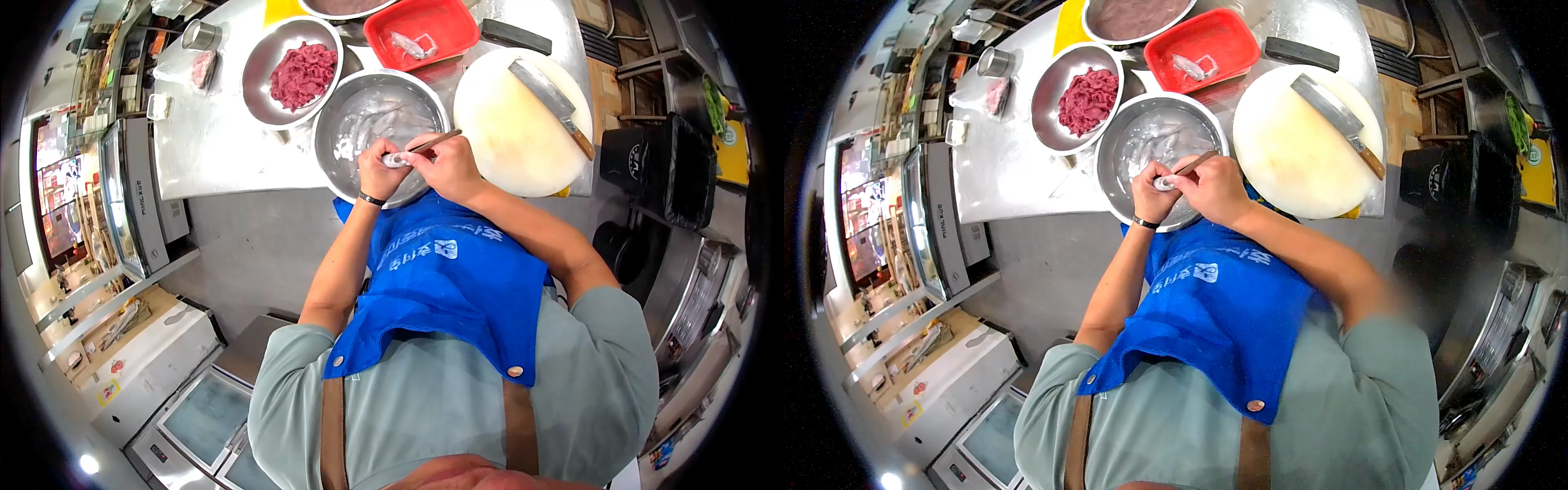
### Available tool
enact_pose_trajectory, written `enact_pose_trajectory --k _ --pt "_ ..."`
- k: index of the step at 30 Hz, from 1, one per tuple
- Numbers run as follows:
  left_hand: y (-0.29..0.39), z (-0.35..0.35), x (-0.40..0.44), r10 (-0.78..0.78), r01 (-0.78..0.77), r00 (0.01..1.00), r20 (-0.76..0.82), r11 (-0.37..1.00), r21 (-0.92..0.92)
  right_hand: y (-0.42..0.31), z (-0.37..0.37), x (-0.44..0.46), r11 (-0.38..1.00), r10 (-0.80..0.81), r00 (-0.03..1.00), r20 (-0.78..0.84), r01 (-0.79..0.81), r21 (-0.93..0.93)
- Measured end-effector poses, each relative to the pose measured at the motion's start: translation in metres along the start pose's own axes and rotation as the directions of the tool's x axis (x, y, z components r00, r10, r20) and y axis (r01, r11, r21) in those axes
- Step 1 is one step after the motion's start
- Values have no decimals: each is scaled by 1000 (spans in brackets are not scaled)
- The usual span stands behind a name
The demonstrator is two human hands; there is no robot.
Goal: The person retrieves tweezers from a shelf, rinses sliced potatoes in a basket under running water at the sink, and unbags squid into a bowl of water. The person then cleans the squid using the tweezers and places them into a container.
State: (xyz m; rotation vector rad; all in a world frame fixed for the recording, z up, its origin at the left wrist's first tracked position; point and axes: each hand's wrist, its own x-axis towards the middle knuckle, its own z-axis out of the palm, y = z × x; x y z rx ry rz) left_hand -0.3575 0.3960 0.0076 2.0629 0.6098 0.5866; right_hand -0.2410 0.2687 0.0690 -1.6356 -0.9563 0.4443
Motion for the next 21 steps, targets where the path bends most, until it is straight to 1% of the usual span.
enact_pose_trajectory --k 1,3,4,6,7,9,10,12,16,18,19,21 --pt "0 0 -1 -1 1 1000 -4 1000 0 -1 0 -1 1000 -2 1000 4 2 -1" --pt "0 -2 0 -56 56 998 12 998 -20 -3 0 -1 970 160 987 3 -158 185" --pt "1 -3 0 -57 57 998 6 998 -20 -5 -1 -2 971 157 988 7 -155 184" --pt "6 -7 3 -15 15 1000 10 1000 7 -8 -1 -1 919 251 968 -14 -234 319" --pt "7 -8 3 -17 17 1000 4 1000 7 -10 -2 -1 919 248 969 -8 -232 318" --pt "8 -11 4 -63 62 997 44 998 22 -12 -3 0 871 258 966 4 -234 433" --pt "8 -12 4 -64 63 997 37 998 22 -12 -4 1 872 254 967 9 -233 431" --pt "6 -13 5 -19 18 999 40 1000 26 -12 -6 1 831 296 954 42 -279 480" --pt "-2 -12 3 -34 33 999 35 999 25 -8 -7 2 838 295 954 48 -283 466" --pt "-7 -12 0 -87 88 996 34 996 -20 -13 -9 6 800 315 948 42 -289 526" --pt "-10 -12 -1 -88 89 996 25 996 -21 -16 -10 8 802 310 950 48 -288 523" --pt "-15 -11 -4 -156 160 986 54 985 -66 -23 -12 13 834 266 963 31 -246 493"
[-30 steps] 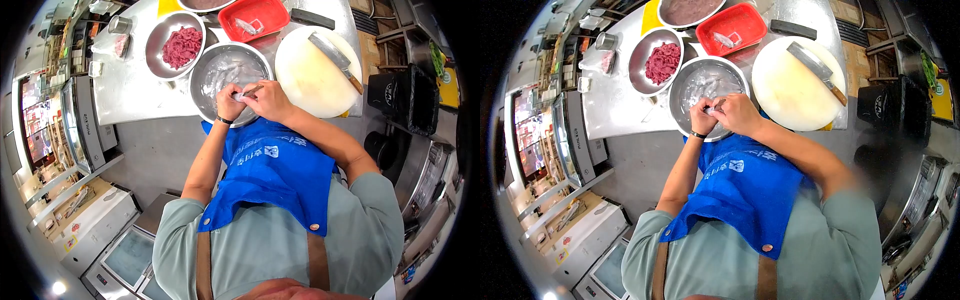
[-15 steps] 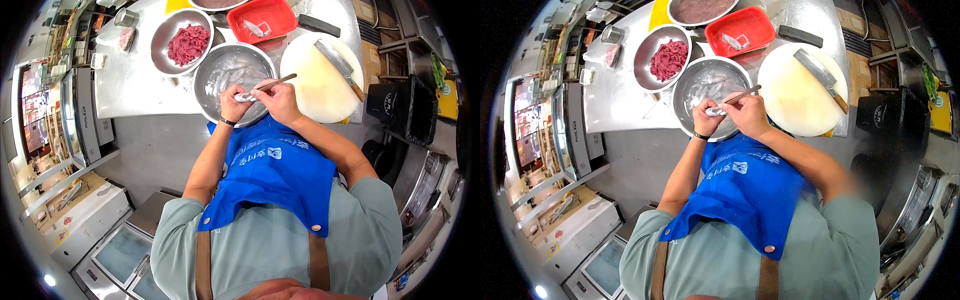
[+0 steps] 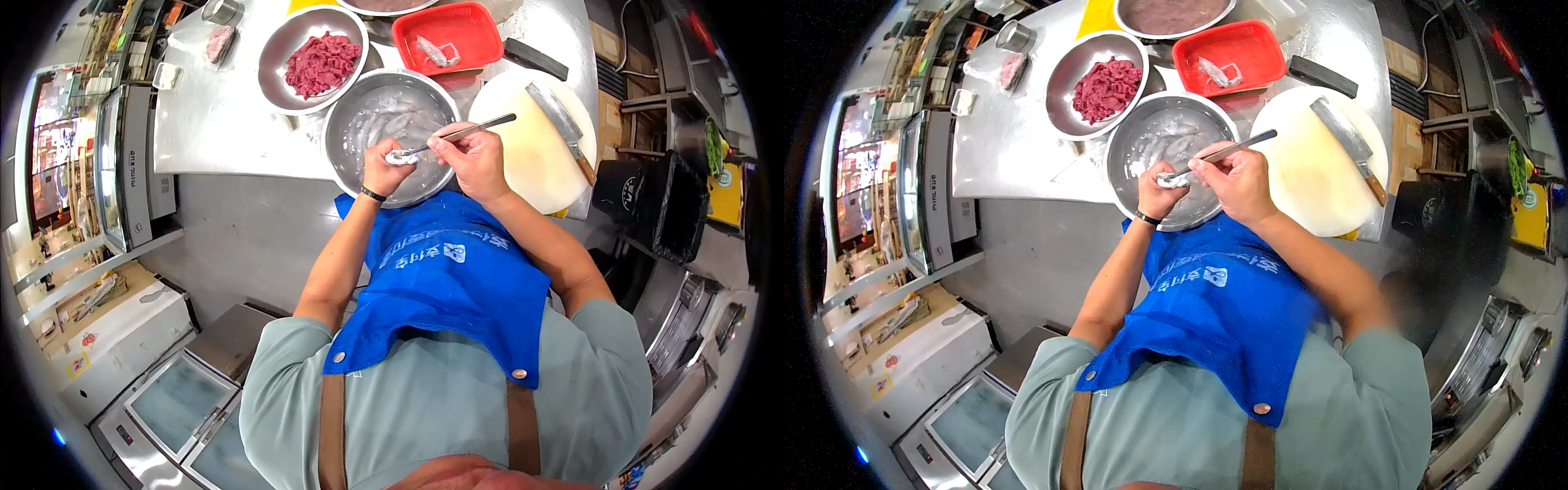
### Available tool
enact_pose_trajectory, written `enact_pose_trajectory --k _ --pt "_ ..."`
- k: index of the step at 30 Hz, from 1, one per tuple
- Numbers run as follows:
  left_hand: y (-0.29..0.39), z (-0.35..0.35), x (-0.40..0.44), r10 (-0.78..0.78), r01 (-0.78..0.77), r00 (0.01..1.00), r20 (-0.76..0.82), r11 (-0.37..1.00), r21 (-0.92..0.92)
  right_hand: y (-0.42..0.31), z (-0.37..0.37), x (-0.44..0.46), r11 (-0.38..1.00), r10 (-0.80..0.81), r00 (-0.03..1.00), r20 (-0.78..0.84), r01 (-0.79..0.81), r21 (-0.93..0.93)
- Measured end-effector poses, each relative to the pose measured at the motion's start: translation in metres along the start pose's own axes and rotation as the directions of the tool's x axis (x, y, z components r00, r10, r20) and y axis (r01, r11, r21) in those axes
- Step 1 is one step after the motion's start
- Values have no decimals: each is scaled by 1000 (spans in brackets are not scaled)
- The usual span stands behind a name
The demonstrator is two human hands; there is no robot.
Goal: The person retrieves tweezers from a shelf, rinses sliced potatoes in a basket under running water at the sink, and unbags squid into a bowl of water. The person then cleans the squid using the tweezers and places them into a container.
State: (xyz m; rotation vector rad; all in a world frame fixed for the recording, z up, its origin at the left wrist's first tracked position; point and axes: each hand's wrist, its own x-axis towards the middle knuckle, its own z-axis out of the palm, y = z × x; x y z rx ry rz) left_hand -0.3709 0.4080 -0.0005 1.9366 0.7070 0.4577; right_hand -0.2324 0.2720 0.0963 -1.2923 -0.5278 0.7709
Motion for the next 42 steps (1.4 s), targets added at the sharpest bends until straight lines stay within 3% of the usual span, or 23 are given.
enact_pose_trajectory --k 4,6,7,8,10,12,15,17,20,24,26,28,29,30,33,36,38,40,42 --pt "-16 5 -1 12 -9 998 -54 999 52 -14 6 9 999 -19 999 40 21 -36" --pt "-33 11 -1 -87 89 996 -18 992 92 -21 15 17 995 -36 997 67 42 -94" --pt "-41 10 -1 -118 109 992 36 977 186 -25 24 24 981 -83 992 97 98 -168" --pt "-57 16 -2 -52 55 998 -18 968 245 -27 36 32 980 -79 987 143 103 -169" --pt "-56 15 -4 -70 77 997 -32 936 342 -27 67 49 880 -222 943 248 303 -366" --pt "-52 17 -4 -157 156 987 -34 895 417 3 99 73 776 -311 884 349 448 -444" --pt "-66 23 -7 -116 140 990 -82 887 440 76 145 111 803 -244 855 458 443 -399" --pt "-49 19 -7 -204 186 979 -9 873 452 140 158 136 777 -152 842 518 426 -464" --pt "-48 19 -8 -221 208 975 -22 876 434 149 169 148 698 -120 849 514 440 -565" --pt "-57 27 -9 -277 262 961 -16 890 372 139 170 156 652 -140 783 606 534 -539" --pt "-60 25 -5 -242 230 970 -30 867 442 127 172 157 670 -128 793 596 512 -538" --pt "-61 23 -2 -275 243 962 3 857 455 115 168 157 546 -223 726 650 646 -534" --pt "-61 23 0 -265 259 963 -59 831 492 108 165 157 528 -261 683 682 692 -491" --pt "-60 26 0 -252 272 961 -111 807 525 100 160 154 528 -261 695 670 684 -504" --pt "-67 24 4 -277 279 958 -73 846 453 77 130 142 595 -268 709 652 654 -467" --pt "-82 9 1 -136 148 989 -58 911 384 55 79 122 589 -277 781 560 598 -544" --pt "-84 -2 0 -207 199 978 -5 934 296 58 34 106 601 -249 838 485 527 -601" --pt "-80 -10 3 -296 282 955 29 931 233 63 -5 85 544 135 938 321 201 -815" --pt "-71 -15 6 -396 390 917 39 914 112 77 -30 66 539 171 944 281 149 -829"
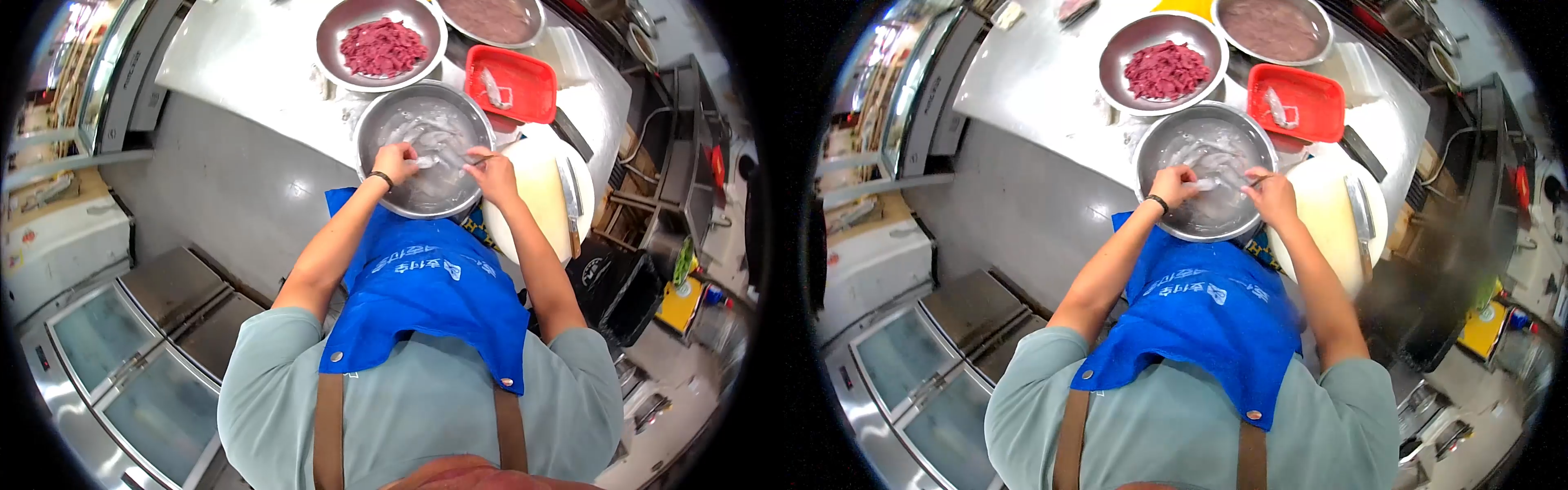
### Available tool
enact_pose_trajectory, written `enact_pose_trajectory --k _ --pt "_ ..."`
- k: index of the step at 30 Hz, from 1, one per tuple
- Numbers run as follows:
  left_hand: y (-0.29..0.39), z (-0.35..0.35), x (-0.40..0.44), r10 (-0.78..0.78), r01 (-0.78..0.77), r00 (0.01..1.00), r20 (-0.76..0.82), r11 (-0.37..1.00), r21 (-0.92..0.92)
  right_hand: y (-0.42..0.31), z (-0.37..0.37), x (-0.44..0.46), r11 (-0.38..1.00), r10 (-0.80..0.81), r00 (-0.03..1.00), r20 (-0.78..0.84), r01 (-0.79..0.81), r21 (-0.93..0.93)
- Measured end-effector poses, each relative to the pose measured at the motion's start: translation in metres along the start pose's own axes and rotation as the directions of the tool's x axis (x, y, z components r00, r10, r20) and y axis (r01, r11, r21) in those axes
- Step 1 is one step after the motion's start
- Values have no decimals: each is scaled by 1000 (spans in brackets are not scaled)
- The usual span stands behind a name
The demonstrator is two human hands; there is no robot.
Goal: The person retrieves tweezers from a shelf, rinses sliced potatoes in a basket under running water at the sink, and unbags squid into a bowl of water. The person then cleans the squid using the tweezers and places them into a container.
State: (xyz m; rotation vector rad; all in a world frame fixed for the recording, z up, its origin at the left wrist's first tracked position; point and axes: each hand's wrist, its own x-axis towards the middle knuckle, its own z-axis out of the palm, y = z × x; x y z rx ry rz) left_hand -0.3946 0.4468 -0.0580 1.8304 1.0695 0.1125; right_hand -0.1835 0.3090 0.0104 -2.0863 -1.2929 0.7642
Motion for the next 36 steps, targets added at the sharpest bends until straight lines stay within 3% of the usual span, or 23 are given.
enact_pose_trajectory --k 2,4,6,12,14,16,17,22,24,28,32,34,35,36 --pt "15 -9 1 81 -80 997 -16 995 60 18 8 -16 999 53 999 9 -54 11" --pt "41 -22 3 167 -171 985 39 958 229 24 16 -27 987 -82 997 -9 80 -140" --pt "69 -34 6 255 -270 963 89 908 321 25 21 -32 987 -132 985 -112 119 -112" --pt "185 -86 14 446 -503 861 243 679 535 43 34 -33 994 -103 986 -128 106 19" --pt "226 -105 16 429 -502 865 261 733 459 46 34 -36 993 -88 984 -157 99 62" --pt "264 -120 20 520 -572 812 266 615 543 49 36 -38 990 -79 981 -180 99 104" --pt "283 -126 25 402 -484 874 272 670 563 51 39 -38 984 -73 979 -192 102 148" --pt "345 -125 63 547 -590 795 261 598 543 62 52 -33 971 -96 968 -232 142 192" --pt "358 -109 82 514 -564 820 251 655 504 60 47 -33 975 -92 986 -139 117 188" --pt "342 -60 151 372 -473 878 300 768 432 62 47 -32 971 -130 977 -167 160 180" --pt "328 -10 196 133 -375 907 399 689 621 57 44 -33 970 -94 983 -155 126 210" --pt "321 16 212 50 -370 924 378 355 858 61 49 -33 952 -157 974 -163 193 238" --pt "321 29 218 -92 -308 936 339 247 919 57 46 -35 958 -102 986 -133 134 254" --pt "314 42 225 -139 -328 924 356 186 926 59 47 -35 959 -94 987 -132 125 252"
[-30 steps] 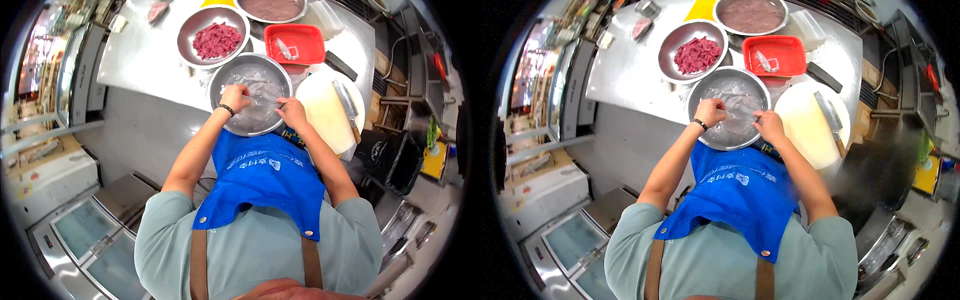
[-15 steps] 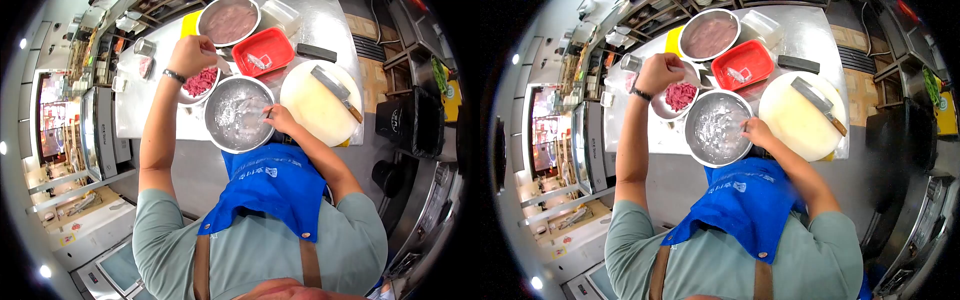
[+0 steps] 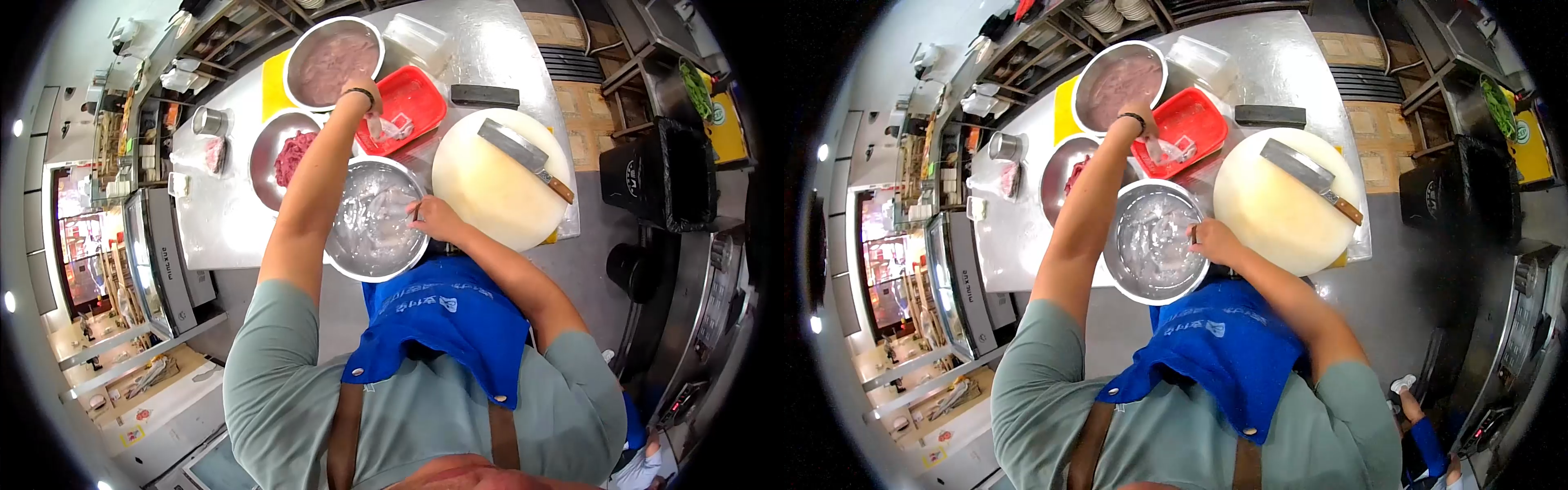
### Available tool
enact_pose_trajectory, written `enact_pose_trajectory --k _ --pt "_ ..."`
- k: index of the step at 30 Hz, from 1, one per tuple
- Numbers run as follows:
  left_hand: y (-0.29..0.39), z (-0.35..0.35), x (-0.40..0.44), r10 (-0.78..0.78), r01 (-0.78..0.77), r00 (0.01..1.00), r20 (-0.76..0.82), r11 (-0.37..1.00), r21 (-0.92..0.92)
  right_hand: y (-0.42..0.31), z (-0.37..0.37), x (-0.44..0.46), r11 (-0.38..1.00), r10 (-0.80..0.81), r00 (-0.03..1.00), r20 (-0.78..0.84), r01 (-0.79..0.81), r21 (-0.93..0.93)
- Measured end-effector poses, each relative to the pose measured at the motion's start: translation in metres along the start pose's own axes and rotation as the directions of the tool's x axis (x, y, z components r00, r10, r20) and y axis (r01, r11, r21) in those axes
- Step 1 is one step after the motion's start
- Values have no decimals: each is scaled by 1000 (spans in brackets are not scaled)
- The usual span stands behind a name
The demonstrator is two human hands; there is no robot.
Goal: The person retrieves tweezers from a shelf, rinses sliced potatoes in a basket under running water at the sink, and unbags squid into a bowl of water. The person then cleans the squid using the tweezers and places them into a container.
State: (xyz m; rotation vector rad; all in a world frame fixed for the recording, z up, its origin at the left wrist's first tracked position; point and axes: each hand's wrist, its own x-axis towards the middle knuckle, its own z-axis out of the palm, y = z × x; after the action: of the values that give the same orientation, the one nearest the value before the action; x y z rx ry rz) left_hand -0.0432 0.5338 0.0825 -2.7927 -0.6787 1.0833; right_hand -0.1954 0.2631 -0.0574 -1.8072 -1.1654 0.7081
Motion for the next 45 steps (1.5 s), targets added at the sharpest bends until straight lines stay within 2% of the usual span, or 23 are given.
enact_pose_trajectory --k 2,3,6,7,9,10,11,12,13,15,16,17,18,20,21,24,27,31,34,37,40,42,45 --pt "13 18 21 9 -14 997 80 998 65 3 4 0 991 -133 990 -48 131 -38" --pt "13 32 34 13 -18 997 82 998 61 4 4 -1 991 -128 991 -45 126 -40" --pt "20 55 53 40 -35 981 191 999 -31 5 3 -1 978 -200 977 -78 194 -76" --pt "23 64 54 16 -13 999 34 997 -75 4 4 -1 983 -168 984 -56 163 -86" --pt "21 77 59 -12 2 996 -84 993 -120 -2 3 0 987 -134 991 -24 131 -94" --pt "20 83 60 -26 5 990 -142 990 -143 -6 2 0 986 -47 999 20 49 -160" --pt "17 88 63 -40 -4 986 -162 965 -263 -12 0 2 973 40 998 58 -26 -230" --pt "14 90 63 -59 -15 981 -183 926 -378 -22 -6 5 973 36 997 67 -19 -231" --pt "10 90 64 -59 10 993 -98 898 -440 -32 -13 6 969 82 994 70 -63 -238" --pt "-1 82 47 -60 11 993 -106 912 -410 -36 -14 9 965 121 989 87 -96 -245" --pt "-7 82 34 -52 6 992 -114 928 -372 -32 -12 9 964 34 999 35 -24 -265" --pt "-16 90 26 -57 -47 971 -232 907 -418 -29 -10 10 957 -55 998 -13 49 -285" --pt "-24 97 10 -72 -120 930 -362 868 -481 -36 -15 12 959 -60 998 7 59 -277" --pt "-38 107 -36 -119 -206 892 -435 751 -628 -47 -24 16 966 69 997 26 -60 -253" --pt "-44 120 -60 -165 -287 828 -536 696 -658 -39 -16 15 970 33 999 -41 -42 -238" --pt "-66 183 -103 -273 -291 791 -547 620 -729 -38 -19 16 934 32 999 8 -28 -356" --pt "-72 250 -128 -350 -154 858 -376 524 -838 -41 -20 14 930 -10 1000 -10 6 -368" --pt "-50 293 -147 -369 -124 849 -378 557 -821 -44 -25 11 933 22 999 -36 -34 -359" --pt "-33 309 -143 -269 -185 881 -390 564 -805 -47 -28 10 916 60 998 -33 -69 -394" --pt "-21 312 -126 -259 -211 790 -555 735 -644 -50 -31 9 908 92 994 -58 -108 -405" --pt "-9 300 -118 -270 -161 767 -582 797 -582 -51 -36 6 899 178 983 -45 -181 -399" --pt "0 294 -111 -237 -128 810 -537 821 -556 -48 -35 2 937 134 988 -80 -152 -313" --pt "8 282 -102 -222 -24 889 -401 852 -523 -48 -37 -4 932 163 984 -69 -176 -318"
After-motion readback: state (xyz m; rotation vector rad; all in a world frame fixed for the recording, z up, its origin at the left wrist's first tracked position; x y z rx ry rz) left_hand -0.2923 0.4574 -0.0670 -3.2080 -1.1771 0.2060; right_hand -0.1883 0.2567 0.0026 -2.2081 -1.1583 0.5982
